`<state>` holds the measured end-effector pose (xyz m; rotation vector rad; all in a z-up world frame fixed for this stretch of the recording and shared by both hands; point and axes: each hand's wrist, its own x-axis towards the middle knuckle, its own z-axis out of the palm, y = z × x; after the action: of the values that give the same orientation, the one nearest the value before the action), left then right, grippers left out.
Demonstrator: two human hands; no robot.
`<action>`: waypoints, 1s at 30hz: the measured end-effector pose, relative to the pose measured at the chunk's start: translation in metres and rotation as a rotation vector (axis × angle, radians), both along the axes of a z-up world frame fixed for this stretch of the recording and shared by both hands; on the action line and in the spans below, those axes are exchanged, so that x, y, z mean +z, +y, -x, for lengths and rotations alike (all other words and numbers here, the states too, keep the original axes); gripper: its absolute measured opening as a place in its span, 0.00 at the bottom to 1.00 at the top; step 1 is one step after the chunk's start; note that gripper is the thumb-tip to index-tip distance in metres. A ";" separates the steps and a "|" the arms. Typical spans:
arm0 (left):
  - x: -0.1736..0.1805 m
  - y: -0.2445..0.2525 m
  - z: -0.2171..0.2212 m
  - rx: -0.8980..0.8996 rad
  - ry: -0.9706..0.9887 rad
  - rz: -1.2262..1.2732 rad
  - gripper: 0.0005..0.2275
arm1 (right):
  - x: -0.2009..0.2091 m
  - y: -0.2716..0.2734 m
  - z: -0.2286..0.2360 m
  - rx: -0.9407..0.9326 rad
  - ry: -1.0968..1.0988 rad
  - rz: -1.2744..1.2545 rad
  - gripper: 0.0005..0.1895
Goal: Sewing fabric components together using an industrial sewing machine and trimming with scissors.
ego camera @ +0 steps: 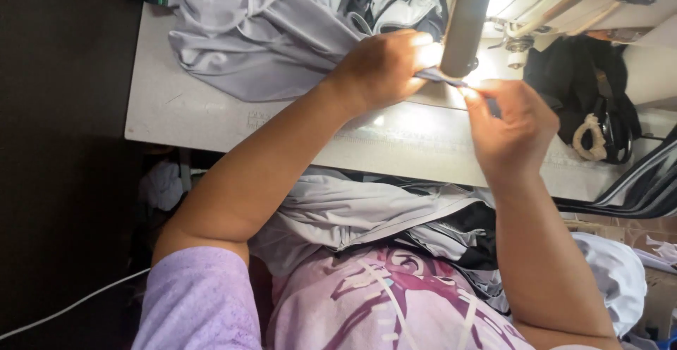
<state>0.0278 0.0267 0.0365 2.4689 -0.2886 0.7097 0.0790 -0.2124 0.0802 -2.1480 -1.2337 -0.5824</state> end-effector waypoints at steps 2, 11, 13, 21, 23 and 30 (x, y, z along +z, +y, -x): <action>0.038 -0.006 0.001 -0.012 0.125 0.100 0.08 | 0.009 0.000 -0.004 0.000 0.016 -0.038 0.09; 0.039 0.000 -0.019 0.051 0.202 0.097 0.10 | 0.019 0.002 -0.003 0.027 0.097 -0.097 0.09; 0.037 -0.001 -0.020 0.081 0.194 0.077 0.13 | 0.019 0.001 -0.004 0.038 0.106 -0.103 0.08; 0.032 -0.005 -0.010 0.056 0.001 0.138 0.17 | 0.011 0.026 -0.010 0.015 0.492 -0.014 0.17; 0.025 -0.009 -0.008 0.073 -0.017 0.150 0.21 | -0.003 0.030 -0.013 0.068 0.389 -0.095 0.14; 0.053 -0.032 0.029 0.020 -0.481 -0.041 0.10 | -0.045 0.018 -0.018 0.173 0.167 -0.233 0.10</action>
<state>-0.0010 -0.0052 0.0895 2.3109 -0.4585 1.3157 0.0974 -0.1943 0.0353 -1.8363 -1.1833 -0.4402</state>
